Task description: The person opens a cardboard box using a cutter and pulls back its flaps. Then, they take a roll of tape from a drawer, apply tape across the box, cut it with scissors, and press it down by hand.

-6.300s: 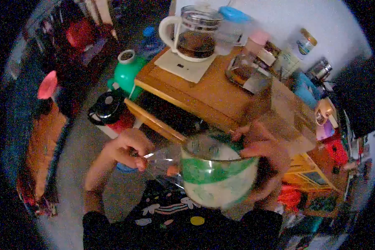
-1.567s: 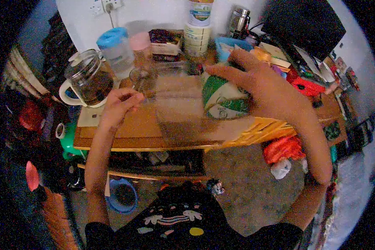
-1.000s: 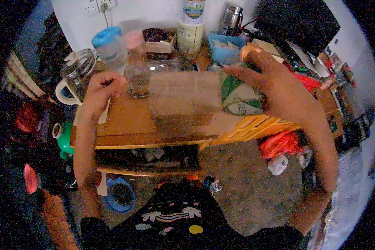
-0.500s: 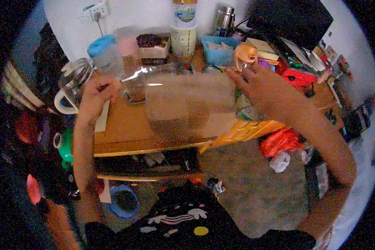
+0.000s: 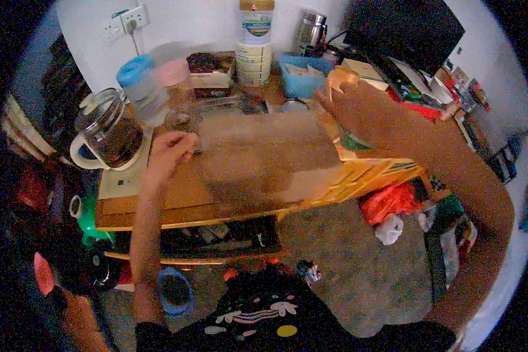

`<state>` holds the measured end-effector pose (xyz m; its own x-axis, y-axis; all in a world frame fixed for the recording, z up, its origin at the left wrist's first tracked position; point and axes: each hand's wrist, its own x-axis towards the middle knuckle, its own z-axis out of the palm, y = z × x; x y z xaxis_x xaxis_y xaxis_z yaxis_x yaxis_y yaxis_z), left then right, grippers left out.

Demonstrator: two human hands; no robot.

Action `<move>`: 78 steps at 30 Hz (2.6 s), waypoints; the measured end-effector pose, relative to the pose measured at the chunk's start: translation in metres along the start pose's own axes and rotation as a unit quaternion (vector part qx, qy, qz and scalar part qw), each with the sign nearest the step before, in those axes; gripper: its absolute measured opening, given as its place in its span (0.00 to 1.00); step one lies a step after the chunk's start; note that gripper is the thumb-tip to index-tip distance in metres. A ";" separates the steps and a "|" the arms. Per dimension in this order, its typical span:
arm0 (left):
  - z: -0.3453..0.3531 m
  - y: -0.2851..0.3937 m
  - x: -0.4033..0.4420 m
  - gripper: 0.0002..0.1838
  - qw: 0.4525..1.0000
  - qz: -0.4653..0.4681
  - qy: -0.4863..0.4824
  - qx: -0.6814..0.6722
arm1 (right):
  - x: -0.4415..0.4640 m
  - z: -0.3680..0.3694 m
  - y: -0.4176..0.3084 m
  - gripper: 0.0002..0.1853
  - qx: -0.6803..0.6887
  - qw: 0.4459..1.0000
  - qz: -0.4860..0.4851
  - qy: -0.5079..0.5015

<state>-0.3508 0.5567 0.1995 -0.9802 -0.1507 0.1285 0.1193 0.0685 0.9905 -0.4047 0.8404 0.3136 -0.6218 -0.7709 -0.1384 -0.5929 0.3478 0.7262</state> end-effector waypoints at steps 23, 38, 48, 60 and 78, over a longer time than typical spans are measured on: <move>-0.006 -0.037 -0.011 0.10 0.988 -0.110 0.036 -0.103 | 0.035 0.006 -0.013 0.34 0.026 0.989 -0.089 -0.113; -0.005 -0.039 -0.012 0.08 0.978 -0.123 0.033 -0.165 | 0.036 0.020 -0.011 0.29 0.029 0.990 -0.110 -0.084; -0.003 -0.042 -0.009 0.09 0.978 -0.117 0.035 -0.169 | 0.033 0.026 -0.009 0.31 0.013 0.992 -0.119 -0.035; -0.007 -0.041 -0.008 0.09 0.983 -0.131 0.009 -0.130 | 0.044 0.024 -0.013 0.34 0.044 0.987 -0.106 -0.112; -0.003 -0.044 -0.013 0.20 0.975 -0.210 -0.045 -0.048 | 0.049 0.026 -0.012 0.30 0.080 0.978 -0.104 -0.159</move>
<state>-0.3432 0.5531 0.1545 -0.9551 -0.0577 -0.2907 -0.2863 -0.0738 0.9553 -0.4418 0.8123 0.2802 -0.5926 -0.6370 -0.4931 -0.7799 0.3005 0.5491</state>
